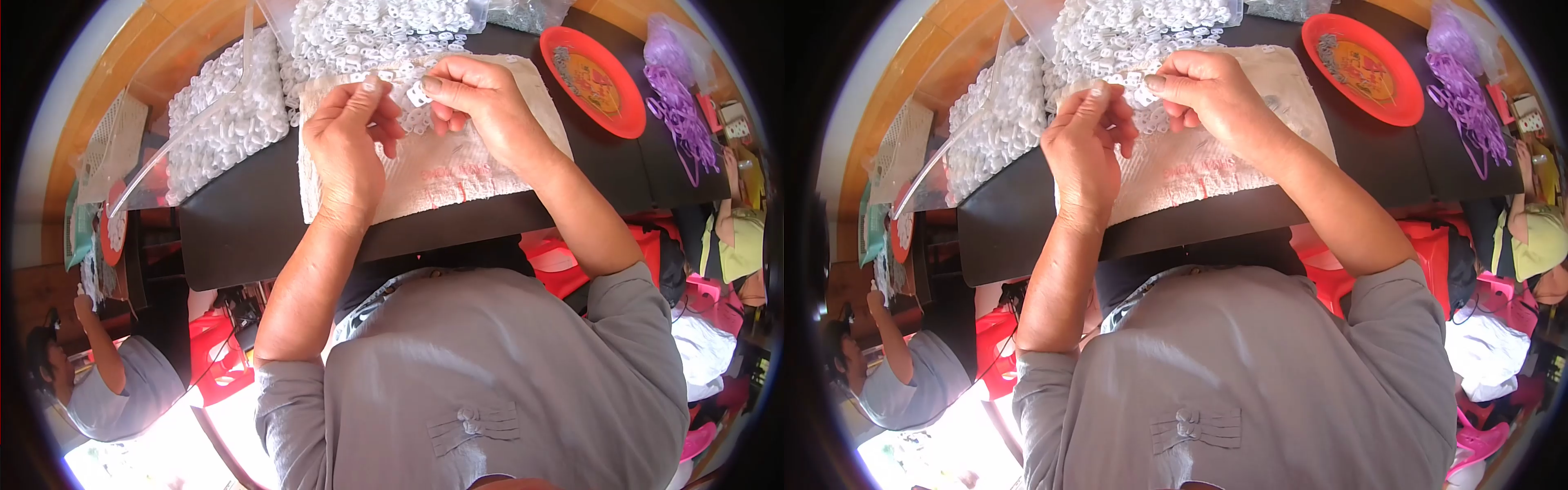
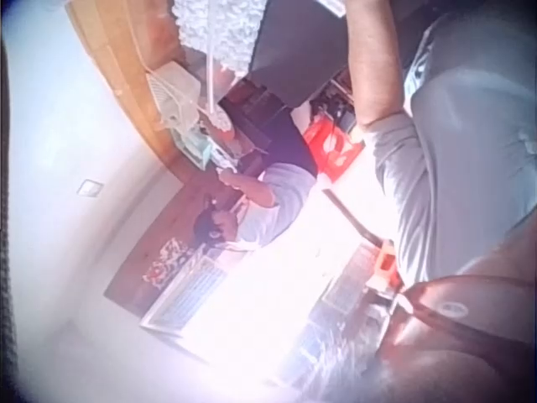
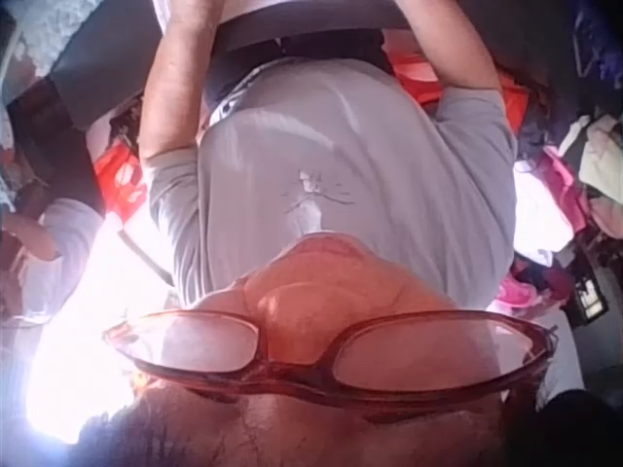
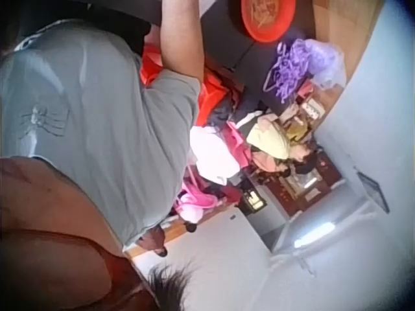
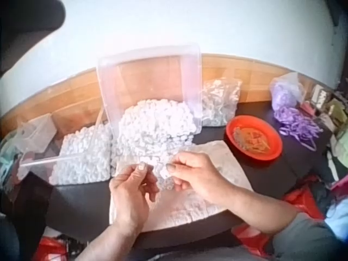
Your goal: Inspecting and sorting small white plastic components on a table.
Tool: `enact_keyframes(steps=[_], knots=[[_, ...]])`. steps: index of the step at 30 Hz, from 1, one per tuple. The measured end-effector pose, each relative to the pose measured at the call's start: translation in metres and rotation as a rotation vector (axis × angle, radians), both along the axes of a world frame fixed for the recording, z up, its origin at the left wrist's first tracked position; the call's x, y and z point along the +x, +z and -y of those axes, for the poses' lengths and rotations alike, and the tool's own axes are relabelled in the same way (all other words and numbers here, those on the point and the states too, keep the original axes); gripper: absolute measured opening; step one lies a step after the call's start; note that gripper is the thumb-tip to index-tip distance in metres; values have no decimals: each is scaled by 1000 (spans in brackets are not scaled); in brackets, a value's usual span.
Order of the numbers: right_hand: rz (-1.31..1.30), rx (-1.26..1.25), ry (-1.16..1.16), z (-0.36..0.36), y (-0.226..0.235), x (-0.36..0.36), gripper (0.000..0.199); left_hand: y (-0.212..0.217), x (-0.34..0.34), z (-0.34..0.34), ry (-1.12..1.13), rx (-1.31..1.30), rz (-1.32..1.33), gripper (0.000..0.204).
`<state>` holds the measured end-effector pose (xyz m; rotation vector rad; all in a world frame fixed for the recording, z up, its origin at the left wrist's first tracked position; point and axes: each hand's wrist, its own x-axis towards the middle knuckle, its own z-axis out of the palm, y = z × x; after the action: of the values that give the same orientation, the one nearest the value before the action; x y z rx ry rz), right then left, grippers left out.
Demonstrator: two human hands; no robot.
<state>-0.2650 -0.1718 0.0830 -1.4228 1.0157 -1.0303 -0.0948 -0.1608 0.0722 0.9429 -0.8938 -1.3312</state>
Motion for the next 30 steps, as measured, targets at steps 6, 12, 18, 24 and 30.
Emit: enact_keyframes(steps=[6, 12, 18, 24, 30], knots=[[-390, -401, 112, -7, -22, 13, 12, 4, 18, 11, 268, -166, -108, 18], [-959, -1021, 119, -15, -34, 26, 15, 4, 20, 9, 282, -170, -139, 17], [-1025, -1053, 157, -16, -33, 26, 13, 4, 18, 4, 242, -150, -133, 20], [-1051, -1060, 216, -15, -32, 30, 10, 4, 17, 4, 221, -151, -113, 21], [-1083, -1036, 236, -13, -32, 31, 7, 8, 14, 5, 237, -137, -107, 20]])
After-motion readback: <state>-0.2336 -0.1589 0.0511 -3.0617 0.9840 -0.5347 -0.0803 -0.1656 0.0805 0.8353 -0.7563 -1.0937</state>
